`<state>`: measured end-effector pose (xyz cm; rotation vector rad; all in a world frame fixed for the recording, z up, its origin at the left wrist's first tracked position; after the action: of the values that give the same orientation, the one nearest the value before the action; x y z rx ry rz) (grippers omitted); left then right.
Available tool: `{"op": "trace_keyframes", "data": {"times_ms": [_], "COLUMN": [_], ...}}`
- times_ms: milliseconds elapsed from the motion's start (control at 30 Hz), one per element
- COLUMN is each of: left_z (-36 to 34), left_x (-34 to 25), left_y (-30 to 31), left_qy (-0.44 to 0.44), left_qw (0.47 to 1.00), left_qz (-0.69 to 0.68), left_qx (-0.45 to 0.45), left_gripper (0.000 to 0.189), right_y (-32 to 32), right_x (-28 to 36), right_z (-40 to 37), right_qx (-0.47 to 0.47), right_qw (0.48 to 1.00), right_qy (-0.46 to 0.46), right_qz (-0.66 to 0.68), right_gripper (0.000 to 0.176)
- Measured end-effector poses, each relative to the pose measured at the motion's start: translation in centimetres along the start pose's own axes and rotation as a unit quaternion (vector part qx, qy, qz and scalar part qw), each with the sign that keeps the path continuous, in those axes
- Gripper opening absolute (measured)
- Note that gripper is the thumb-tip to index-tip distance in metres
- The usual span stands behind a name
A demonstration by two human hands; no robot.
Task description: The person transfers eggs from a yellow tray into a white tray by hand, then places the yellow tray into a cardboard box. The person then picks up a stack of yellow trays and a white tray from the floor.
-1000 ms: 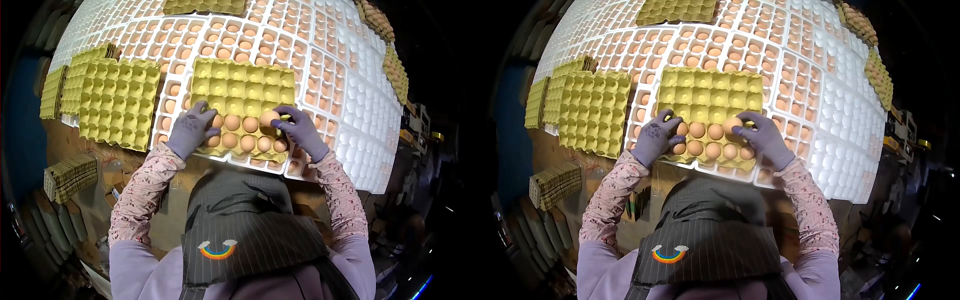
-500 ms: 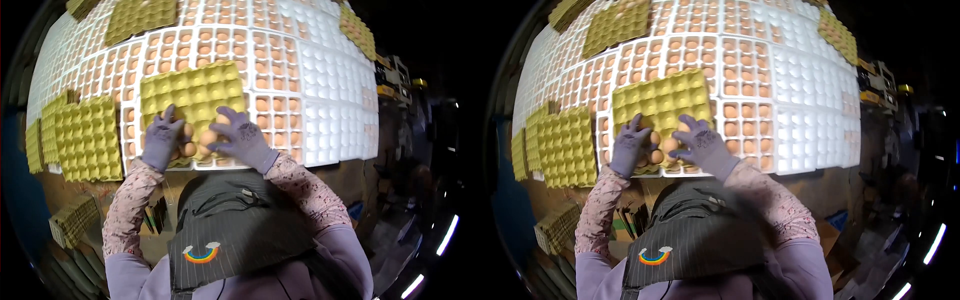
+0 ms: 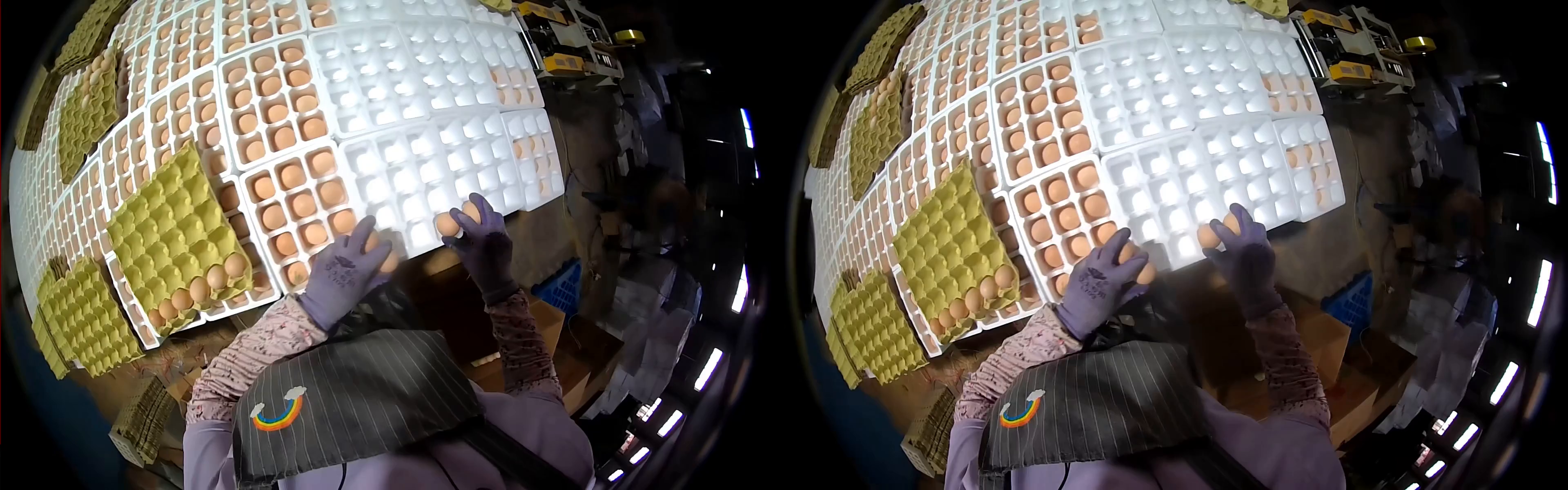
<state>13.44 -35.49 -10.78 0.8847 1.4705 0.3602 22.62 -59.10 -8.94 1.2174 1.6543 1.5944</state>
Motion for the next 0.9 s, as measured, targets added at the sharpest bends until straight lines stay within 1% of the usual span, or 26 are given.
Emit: {"op": "trace_keyframes", "data": {"times_ms": [33, 67, 100, 133, 167, 200, 233, 267, 300, 333, 367, 400, 433, 467, 500, 533, 567, 633, 667, 700, 733, 767, 800, 833, 867, 900], "left_z": [1.4, 2.5, 3.2, 3.8, 4.3, 4.9, 5.6, 6.2, 6.7, 7.1, 7.7, 8.6, 9.3, 9.7, 10.3, 10.9, 11.4, 12.3, 12.8, 12.7, 12.6, 12.3, 11.5, 10.5, 9.2, 7.5], "left_x": [-0.1, -0.2, -0.4, -0.5, -0.5, -0.6, -0.3, 0.1, 0.3, 0.2, -0.1, -1.1, -1.9, -2.1, -2.1, -1.9, -2.1, -2.2, -1.6, -1.1, -0.9, -0.7, -0.7, -0.5, -0.5, -0.4], "left_y": [-1.6, -2.8, -3.0, -3.0, -2.8, -2.2, -2.4, -3.0, -3.4, -3.3, -3.1, -2.2, -2.0, -2.4, -2.7, -3.1, -3.5, -4.6, -5.6, -6.2, -6.4, -6.3, -5.7, -5.0, -4.0, -2.7], "left_qy": [0.007, 0.016, 0.028, 0.039, 0.048, 0.047, 0.057, 0.086, 0.115, 0.123, 0.132, 0.148, 0.164, 0.175, 0.142, 0.103, 0.066, 0.102, 0.069, 0.071, 0.049, 0.028, 0.033, 0.029, 0.026, 0.026], "left_qw": [0.997, 0.989, 0.989, 0.991, 0.993, 0.995, 0.994, 0.991, 0.986, 0.981, 0.98, 0.981, 0.981, 0.979, 0.989, 0.982, 0.975, 0.942, 0.959, 0.959, 0.967, 0.972, 0.966, 0.967, 0.968, 0.969], "left_qz": [0.062, 0.123, 0.125, 0.103, 0.083, 0.07, 0.072, 0.063, 0.054, 0.093, 0.096, 0.08, 0.062, 0.061, -0.043, -0.143, -0.16, -0.28, -0.224, -0.223, -0.181, -0.136, -0.158, -0.158, -0.164, -0.167], "left_qx": [0.037, 0.075, 0.079, 0.074, 0.068, 0.05, 0.053, 0.083, 0.109, 0.118, 0.112, 0.096, 0.083, 0.083, 0.009, -0.068, -0.139, -0.156, -0.157, -0.159, -0.174, -0.19, -0.2, -0.199, -0.189, -0.183], "left_gripper": [0.052, 0.051, 0.051, 0.051, 0.051, 0.052, 0.052, 0.052, 0.052, 0.052, 0.052, 0.052, 0.052, 0.052, 0.053, 0.054, 0.048, 0.049, 0.05, 0.05, 0.052, 0.053, 0.056, 0.057, 0.059, 0.062], "right_y": [-0.4, -0.9, -1.3, -2.2, -2.4, -2.0, -2.1, -3.3, -3.5, -3.4, -3.4, -3.6, -4.2, -5.0, -5.4, -5.4, -5.0, -4.8, -4.6, -5.1, -5.4, -5.6, -5.9, -6.0, -6.4, -6.9], "right_x": [-1.3, -2.2, -2.8, -3.2, -3.1, -2.3, -1.6, -1.3, -1.2, -1.1, -1.1, -1.4, -1.8, -2.4, -2.7, -2.6, -2.6, -2.3, -2.2, -2.3, -2.8, -3.1, -2.8, -2.5, -1.9, -1.4], "right_z": [0.1, 0.1, 0.2, 0.4, 0.5, 0.9, 1.1, 1.0, 1.3, 1.9, 2.7, 3.5, 4.0, 4.3, 4.4, 4.1, 4.1, 3.7, 3.7, 3.6, 3.9, 4.2, 4.7, 5.2, 5.9, 6.4], "right_qx": [0.005, 0.0, -0.007, 0.048, 0.051, 0.099, 0.149, 0.133, 0.137, 0.132, 0.126, 0.129, 0.133, 0.106, 0.077, 0.12, 0.12, 0.242, 0.244, 0.245, 0.136, 0.024, -0.014, 0.003, -0.007, -0.042], "right_qw": [1.0, 0.999, 0.995, 0.996, 0.995, 0.987, 0.976, 0.972, 0.97, 0.966, 0.959, 0.961, 0.959, 0.958, 0.957, 0.95, 0.948, 0.928, 0.924, 0.923, 0.948, 0.959, 0.953, 0.968, 0.971, 0.965], "right_qy": [0.003, 0.046, 0.091, 0.066, 0.072, 0.092, 0.113, 0.183, 0.19, 0.193, 0.197, 0.148, 0.157, 0.159, 0.158, 0.14, 0.145, 0.216, 0.209, 0.212, 0.173, 0.134, 0.133, 0.139, 0.163, 0.227], "right_qz": [0.007, 0.018, 0.03, 0.043, 0.052, 0.081, 0.109, 0.061, 0.066, 0.114, 0.159, 0.192, 0.195, 0.214, 0.233, 0.254, 0.256, 0.185, 0.207, 0.208, 0.229, 0.25, 0.271, 0.211, 0.173, 0.125], "right_gripper": [0.044, 0.042, 0.04, 0.037, 0.037, 0.036, 0.035, 0.034, 0.034, 0.034, 0.034, 0.035, 0.035, 0.034, 0.033, 0.035, 0.035, 0.035, 0.032, 0.032, 0.031, 0.03, 0.03, 0.03, 0.033, 0.035]}}
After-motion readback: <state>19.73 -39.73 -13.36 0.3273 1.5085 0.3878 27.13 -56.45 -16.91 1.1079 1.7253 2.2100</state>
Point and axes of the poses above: each hand's wrist, its own z-axis towards the middle knuckle, its own y-axis out of the back of the hand, x = y × z, the point moved 3 cm from there along z, towards the middle knuckle, and after that the axes turned 10 degrees about x, right-handed, at the moved point
